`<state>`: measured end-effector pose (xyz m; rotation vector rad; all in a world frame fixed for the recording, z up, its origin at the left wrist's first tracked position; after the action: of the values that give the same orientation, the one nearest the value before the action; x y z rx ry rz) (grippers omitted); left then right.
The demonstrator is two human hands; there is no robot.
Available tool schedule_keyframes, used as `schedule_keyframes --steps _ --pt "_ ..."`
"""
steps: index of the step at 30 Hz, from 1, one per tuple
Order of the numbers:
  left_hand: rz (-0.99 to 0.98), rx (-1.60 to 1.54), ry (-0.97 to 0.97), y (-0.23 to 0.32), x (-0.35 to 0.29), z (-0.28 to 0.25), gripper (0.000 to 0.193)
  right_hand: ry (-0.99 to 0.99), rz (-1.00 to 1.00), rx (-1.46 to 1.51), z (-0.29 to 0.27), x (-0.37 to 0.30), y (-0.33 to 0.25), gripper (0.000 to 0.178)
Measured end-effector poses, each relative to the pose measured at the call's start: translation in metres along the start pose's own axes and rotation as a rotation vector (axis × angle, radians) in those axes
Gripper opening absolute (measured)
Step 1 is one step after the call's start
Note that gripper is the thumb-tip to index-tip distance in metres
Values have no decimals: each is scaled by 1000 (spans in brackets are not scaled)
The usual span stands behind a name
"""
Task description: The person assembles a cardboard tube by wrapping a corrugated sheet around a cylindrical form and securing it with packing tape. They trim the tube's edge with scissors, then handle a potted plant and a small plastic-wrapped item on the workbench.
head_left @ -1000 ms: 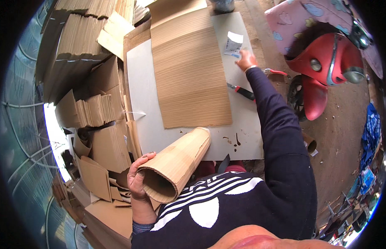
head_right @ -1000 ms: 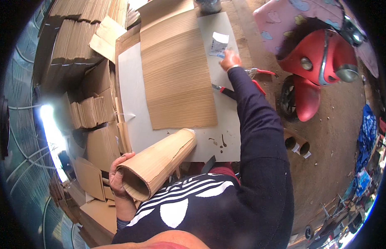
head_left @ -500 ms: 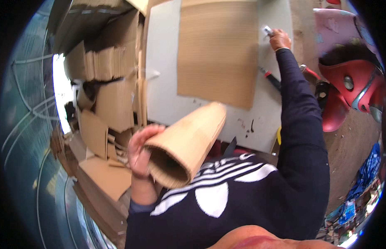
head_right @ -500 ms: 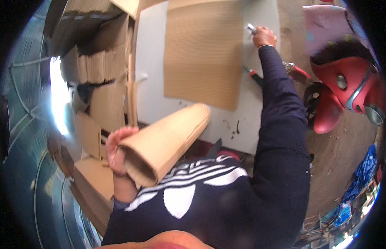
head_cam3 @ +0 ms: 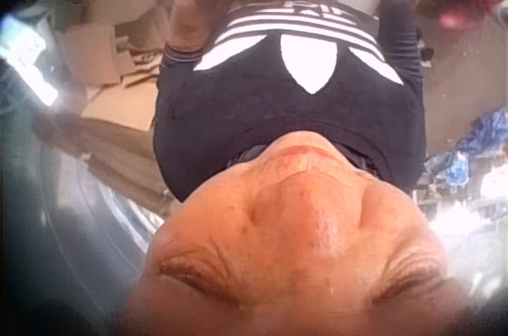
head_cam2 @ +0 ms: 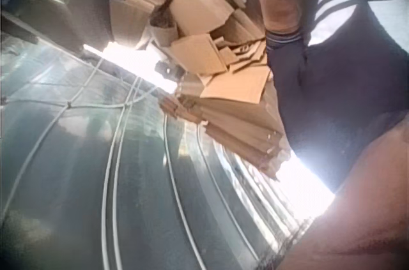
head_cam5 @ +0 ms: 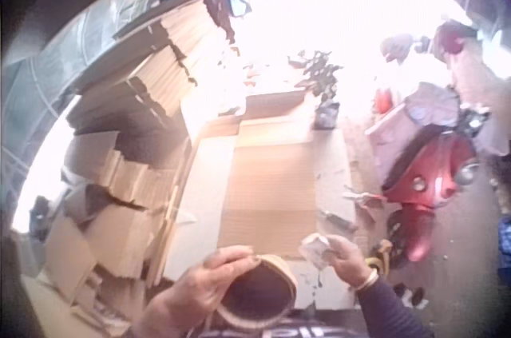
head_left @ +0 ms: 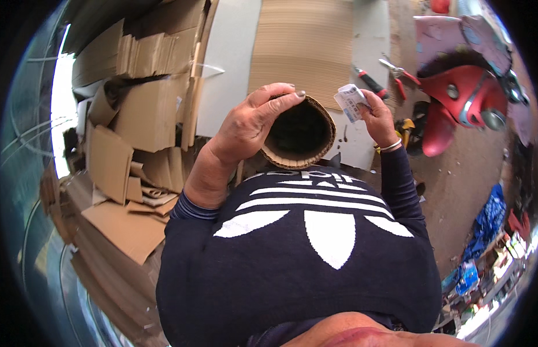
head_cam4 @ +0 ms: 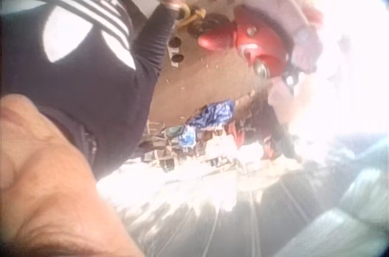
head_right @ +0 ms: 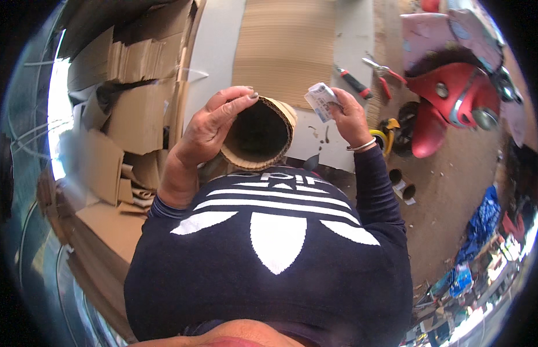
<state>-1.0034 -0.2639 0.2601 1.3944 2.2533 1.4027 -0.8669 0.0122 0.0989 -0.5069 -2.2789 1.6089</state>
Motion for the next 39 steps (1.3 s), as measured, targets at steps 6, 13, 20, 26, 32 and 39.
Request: schedule_keyframes --steps 6,13,20,26,32,39 --pt "100 425 -52 -1 -24 -12 56 130 -184 -62 -17 -25 -117 29" --pt "289 302 -3 -6 -29 -20 45 281 -343 -69 10 -48 -169 24" --pt "363 134 62 -21 -23 -13 34 224 -493 -302 22 -50 -211 30" --pt "385 107 78 -27 -21 -12 30 36 -678 -538 24 -36 -229 25" --pt "360 46 65 -26 -22 -12 26 -129 -398 -494 30 -20 -224 21" --pt "361 -14 95 -27 -23 -11 27 -320 -204 -874 26 -4 -239 24"
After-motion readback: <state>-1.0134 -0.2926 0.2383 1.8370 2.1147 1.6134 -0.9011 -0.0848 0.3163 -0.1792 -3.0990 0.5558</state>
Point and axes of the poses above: each hand's wrist, its own x-axis towards the middle knuckle, its own z-axis out of the palm, y = z × x, the point moved 1 cm from there along x, towards the middle knuckle, and after that the axes turned 9 degrees about y, right-handed, at the moved point
